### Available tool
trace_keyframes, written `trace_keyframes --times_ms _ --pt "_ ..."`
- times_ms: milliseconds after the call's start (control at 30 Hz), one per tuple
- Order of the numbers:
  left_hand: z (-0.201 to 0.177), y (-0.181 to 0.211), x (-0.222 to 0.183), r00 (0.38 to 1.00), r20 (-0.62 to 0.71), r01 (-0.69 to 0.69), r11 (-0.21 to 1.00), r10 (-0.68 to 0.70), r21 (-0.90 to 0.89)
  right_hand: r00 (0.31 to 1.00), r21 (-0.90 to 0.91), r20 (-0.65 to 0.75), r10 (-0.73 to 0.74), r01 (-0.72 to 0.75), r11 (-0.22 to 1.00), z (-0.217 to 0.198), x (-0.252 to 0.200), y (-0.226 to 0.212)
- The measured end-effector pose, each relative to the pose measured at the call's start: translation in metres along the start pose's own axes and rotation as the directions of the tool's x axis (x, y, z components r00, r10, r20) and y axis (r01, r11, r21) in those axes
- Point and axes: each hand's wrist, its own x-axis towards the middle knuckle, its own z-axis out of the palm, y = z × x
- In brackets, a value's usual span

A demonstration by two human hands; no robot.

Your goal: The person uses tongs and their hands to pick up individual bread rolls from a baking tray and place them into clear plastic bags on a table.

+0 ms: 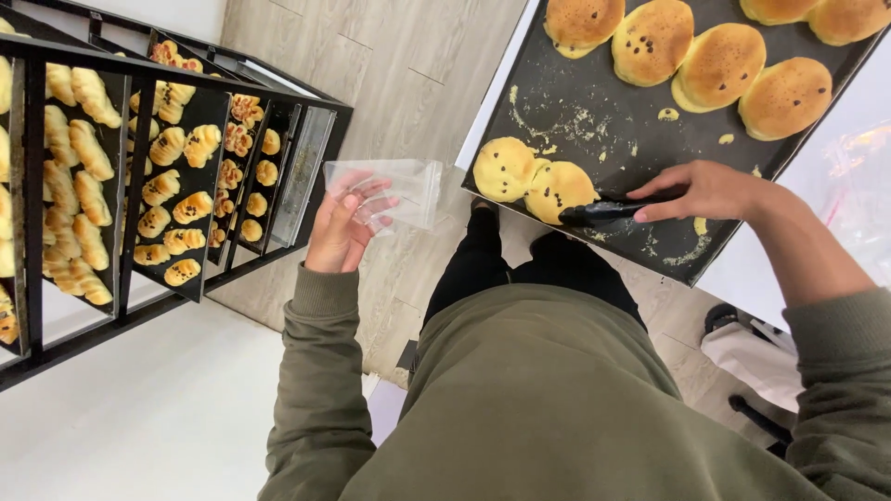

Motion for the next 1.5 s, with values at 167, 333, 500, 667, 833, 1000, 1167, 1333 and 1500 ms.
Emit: trace_keyframes --times_ms 167,333,500,667,833,1000,1167,1333,1500 --pt "0.006 0.008 0.016 0.998 0.051 0.019 1.000 -0.020 0.013 0.996 0.210 -0.050 0.075 -0.063 0.976 0.025 0.001 0.018" --pt "0.001 -0.011 0.041 0.994 0.108 -0.002 0.999 0.008 -0.048 0.965 0.587 -0.242 -0.101 0.228 0.777 0.082 0.034 0.046" --pt "0.020 -0.006 0.057 0.984 0.176 0.009 0.999 -0.002 -0.034 0.893 0.564 -0.448 -0.045 0.321 0.761 0.105 0.040 0.049" --pt "0.041 0.000 0.063 0.974 0.225 0.015 1.000 -0.010 -0.017 0.859 0.526 -0.512 -0.020 0.332 0.783 0.103 0.003 0.026" --pt "0.052 -0.002 0.069 0.968 0.247 0.047 0.999 -0.047 0.005 0.884 0.544 -0.467 -0.029 0.313 0.779 0.107 0.020 0.044" --pt "0.061 -0.004 0.082 0.958 0.278 0.045 0.996 -0.064 0.073 0.869 0.620 -0.493 -0.052 0.392 0.680 0.113 0.041 0.056" --pt "0.098 0.022 0.099 0.947 0.272 0.105 0.966 -0.170 0.237 0.804 0.657 -0.586 -0.102 0.545 0.521 0.107 -0.006 0.059" --pt "0.139 0.015 0.118 0.914 0.348 0.058 0.915 -0.209 0.399 0.715 0.627 -0.692 -0.098 0.663 0.410 0.127 -0.015 0.065" --pt "0.196 0.059 0.122 0.796 0.514 -0.083 0.784 -0.318 0.615 0.747 0.706 -0.664 0.002 0.626 0.331 0.122 -0.015 0.048"
